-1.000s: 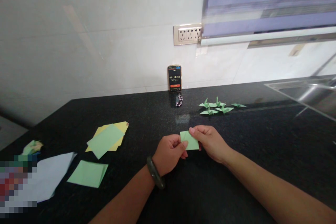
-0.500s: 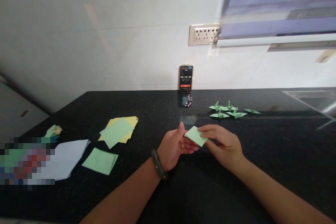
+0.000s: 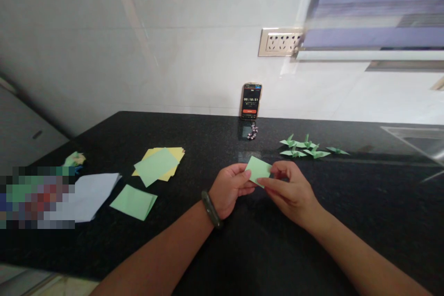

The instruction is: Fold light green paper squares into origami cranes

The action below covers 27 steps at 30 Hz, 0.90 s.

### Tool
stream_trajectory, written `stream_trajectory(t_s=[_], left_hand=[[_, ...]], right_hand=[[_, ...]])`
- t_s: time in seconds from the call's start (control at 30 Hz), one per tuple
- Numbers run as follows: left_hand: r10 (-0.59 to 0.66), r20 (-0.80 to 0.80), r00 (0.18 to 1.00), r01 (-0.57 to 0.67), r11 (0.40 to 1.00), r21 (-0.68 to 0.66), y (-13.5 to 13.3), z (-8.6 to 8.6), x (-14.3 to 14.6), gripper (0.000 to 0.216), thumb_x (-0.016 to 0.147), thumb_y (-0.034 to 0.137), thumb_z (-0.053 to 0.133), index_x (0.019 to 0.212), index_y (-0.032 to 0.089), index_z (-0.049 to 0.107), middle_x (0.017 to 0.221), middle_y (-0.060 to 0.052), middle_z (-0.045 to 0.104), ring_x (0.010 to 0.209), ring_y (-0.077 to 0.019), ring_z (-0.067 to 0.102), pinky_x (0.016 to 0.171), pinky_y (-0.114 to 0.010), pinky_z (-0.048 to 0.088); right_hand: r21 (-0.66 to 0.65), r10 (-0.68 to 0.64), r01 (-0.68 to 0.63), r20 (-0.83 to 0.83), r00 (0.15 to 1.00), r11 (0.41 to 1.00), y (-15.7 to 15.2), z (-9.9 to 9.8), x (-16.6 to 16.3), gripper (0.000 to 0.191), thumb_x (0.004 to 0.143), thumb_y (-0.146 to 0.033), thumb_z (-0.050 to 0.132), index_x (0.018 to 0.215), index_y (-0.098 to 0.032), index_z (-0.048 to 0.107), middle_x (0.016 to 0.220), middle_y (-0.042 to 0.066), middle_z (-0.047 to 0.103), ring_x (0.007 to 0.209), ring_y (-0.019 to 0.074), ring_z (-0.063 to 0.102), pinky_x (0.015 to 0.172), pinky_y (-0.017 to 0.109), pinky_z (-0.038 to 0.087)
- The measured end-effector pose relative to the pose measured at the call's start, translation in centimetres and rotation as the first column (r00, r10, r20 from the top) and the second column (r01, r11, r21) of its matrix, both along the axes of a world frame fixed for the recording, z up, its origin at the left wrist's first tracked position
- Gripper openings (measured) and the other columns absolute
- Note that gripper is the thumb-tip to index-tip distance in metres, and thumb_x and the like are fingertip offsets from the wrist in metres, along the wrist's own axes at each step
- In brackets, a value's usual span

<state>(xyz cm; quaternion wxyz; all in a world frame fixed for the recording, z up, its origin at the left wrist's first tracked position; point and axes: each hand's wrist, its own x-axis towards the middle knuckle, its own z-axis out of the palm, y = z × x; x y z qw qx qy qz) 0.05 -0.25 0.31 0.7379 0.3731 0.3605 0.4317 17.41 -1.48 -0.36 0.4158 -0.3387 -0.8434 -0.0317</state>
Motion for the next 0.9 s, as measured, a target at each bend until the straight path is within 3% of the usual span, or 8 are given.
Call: stream_trajectory(t_s=[0.17,0.47,0.73,0.9], left_hand=[[0.001,0.055,0.998,0.003,0.997,-0.075,0.0,0.4,-0.1,0.014,0.075,0.019,0.056,0.087,0.012,0.061,0.075,-0.005,0.067,0.062,-0.0111,0.063,0.060,-0.022,0.047],[-0.111,0.065,0.992,0.109,0.994,0.030,0.4,0.0,-0.7,0.023,0.074,0.020,0.060,0.095,0.011,0.064,0.090,-0.010,0.068,0.075,-0.0134,0.064,0.072,-0.025,0.046],[-0.190,0.010,0.982,0.188,0.977,0.099,0.2,0.6,-0.8,0.032,0.073,0.022,0.061,0.103,0.013,0.063,0.104,-0.012,0.065,0.089,-0.0180,0.062,0.079,-0.028,0.045],[-0.204,-0.009,0.979,0.204,0.971,0.124,0.2,0.5,-0.8,0.032,0.072,0.021,0.061,0.103,0.015,0.064,0.103,-0.010,0.066,0.093,-0.0187,0.061,0.082,-0.028,0.044]], right_hand=[[-0.030,0.053,-0.054,-0.026,0.998,0.998,0.2,-0.1,0.0,0.028,0.077,-0.006,0.052,0.093,-0.025,0.065,0.099,0.006,0.047,0.087,0.0166,0.052,0.069,0.030,0.051],[-0.157,-0.031,0.014,-0.105,0.994,0.987,-0.1,0.4,-0.4,0.016,0.079,-0.013,0.054,0.089,-0.022,0.064,0.103,0.009,0.045,0.096,0.0207,0.049,0.078,0.037,0.049],[-0.321,-0.139,0.040,-0.290,0.947,0.946,0.1,0.3,-0.7,0.005,0.079,-0.020,0.057,0.077,-0.020,0.062,0.105,0.008,0.051,0.096,0.0202,0.052,0.082,0.037,0.045],[-0.407,-0.166,0.001,-0.371,0.914,0.913,0.1,0.2,-1.0,0.005,0.078,-0.021,0.057,0.075,-0.020,0.061,0.089,0.005,0.058,0.081,0.0157,0.057,0.070,0.028,0.047]])
